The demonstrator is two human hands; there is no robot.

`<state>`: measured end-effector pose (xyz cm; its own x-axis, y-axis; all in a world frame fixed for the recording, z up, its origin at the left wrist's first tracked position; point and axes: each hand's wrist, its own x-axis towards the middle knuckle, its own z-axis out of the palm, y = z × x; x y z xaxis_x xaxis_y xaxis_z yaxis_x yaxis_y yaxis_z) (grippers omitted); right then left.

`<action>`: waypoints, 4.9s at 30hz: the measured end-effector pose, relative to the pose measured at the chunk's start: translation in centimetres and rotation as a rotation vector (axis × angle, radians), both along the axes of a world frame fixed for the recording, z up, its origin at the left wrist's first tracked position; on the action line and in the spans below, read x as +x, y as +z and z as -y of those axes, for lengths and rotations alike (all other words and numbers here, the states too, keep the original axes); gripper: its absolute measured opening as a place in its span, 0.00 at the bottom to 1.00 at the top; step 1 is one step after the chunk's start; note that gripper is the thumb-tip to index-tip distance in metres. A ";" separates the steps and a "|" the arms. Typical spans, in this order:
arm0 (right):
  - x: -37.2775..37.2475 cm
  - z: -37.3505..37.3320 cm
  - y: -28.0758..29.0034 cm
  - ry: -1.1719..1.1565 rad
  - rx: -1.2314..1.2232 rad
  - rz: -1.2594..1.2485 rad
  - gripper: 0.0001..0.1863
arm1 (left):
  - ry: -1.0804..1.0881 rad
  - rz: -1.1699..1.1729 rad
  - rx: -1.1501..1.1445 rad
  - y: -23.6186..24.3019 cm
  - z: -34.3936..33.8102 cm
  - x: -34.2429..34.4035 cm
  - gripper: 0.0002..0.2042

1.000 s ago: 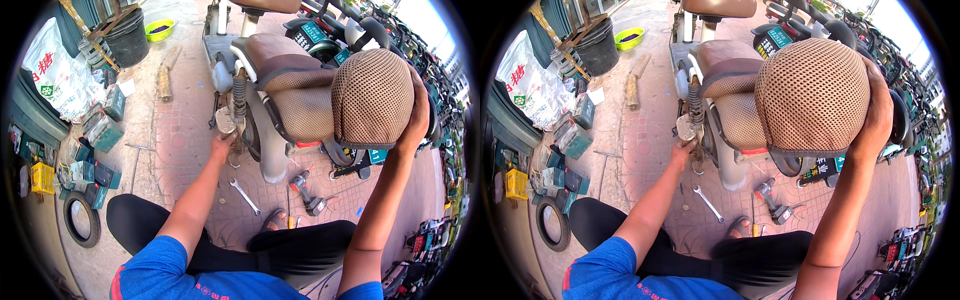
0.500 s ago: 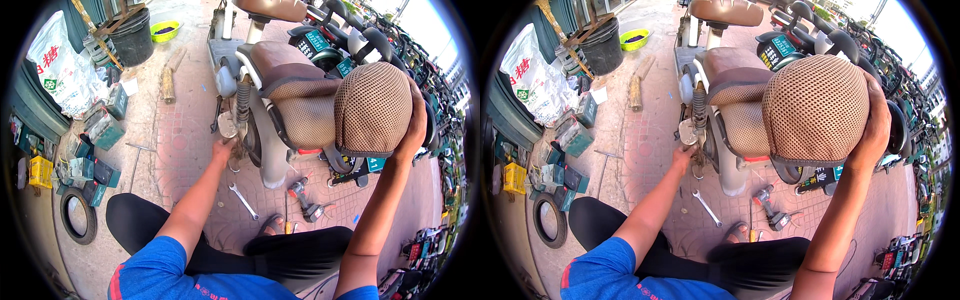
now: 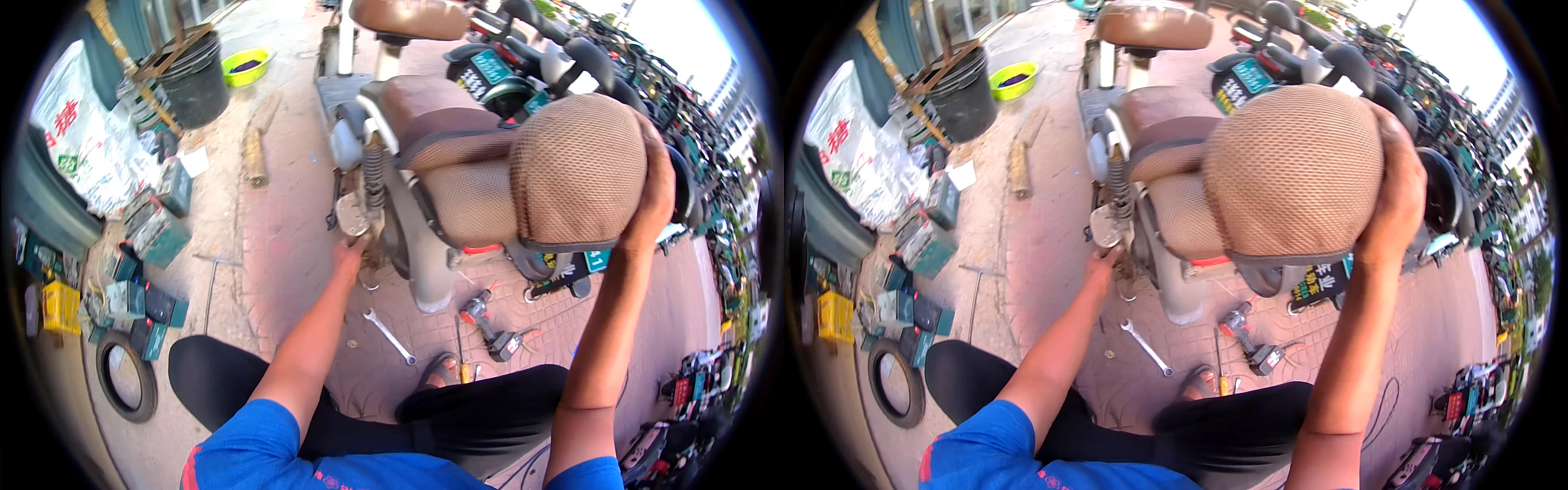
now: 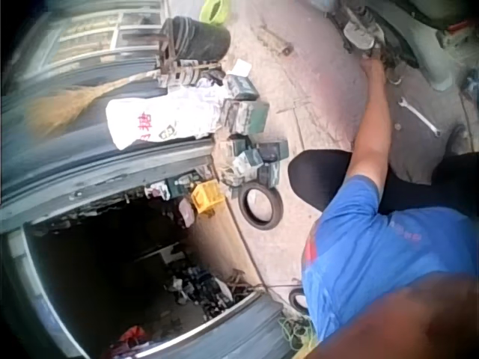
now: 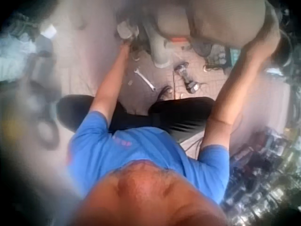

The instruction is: The person unscrews bolts from a moped frame and removes a decorative cover using a drill and a wrench.

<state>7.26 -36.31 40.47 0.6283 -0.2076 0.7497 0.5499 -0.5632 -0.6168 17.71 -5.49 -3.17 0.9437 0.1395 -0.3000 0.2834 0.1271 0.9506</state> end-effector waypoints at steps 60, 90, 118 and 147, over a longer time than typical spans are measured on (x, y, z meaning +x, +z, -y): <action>-11.2 -15.4 -54.3 0.164 -0.825 -1.644 0.25 | 0.203 -0.026 0.544 -9.9 -3.5 -2.8 0.18; 1.1 -21.3 -30.5 0.279 0.672 -1.632 0.13 | -0.268 -0.325 0.706 -16.6 -11.1 -6.1 0.24; 3.1 -25.2 -58.7 0.185 -0.679 -1.146 0.22 | 0.194 0.086 0.381 -1.1 -7.6 3.8 0.20; 5.0 -17.4 -30.5 0.449 -0.458 -1.507 0.10 | -1.699 0.798 1.352 29.6 -14.1 -20.4 0.11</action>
<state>12.25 -18.90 9.98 0.7510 0.2366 -0.6165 -0.1982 -0.8098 -0.5523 -2.67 8.63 26.47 0.2226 -0.8943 -0.3882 -0.9290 -0.3153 0.1937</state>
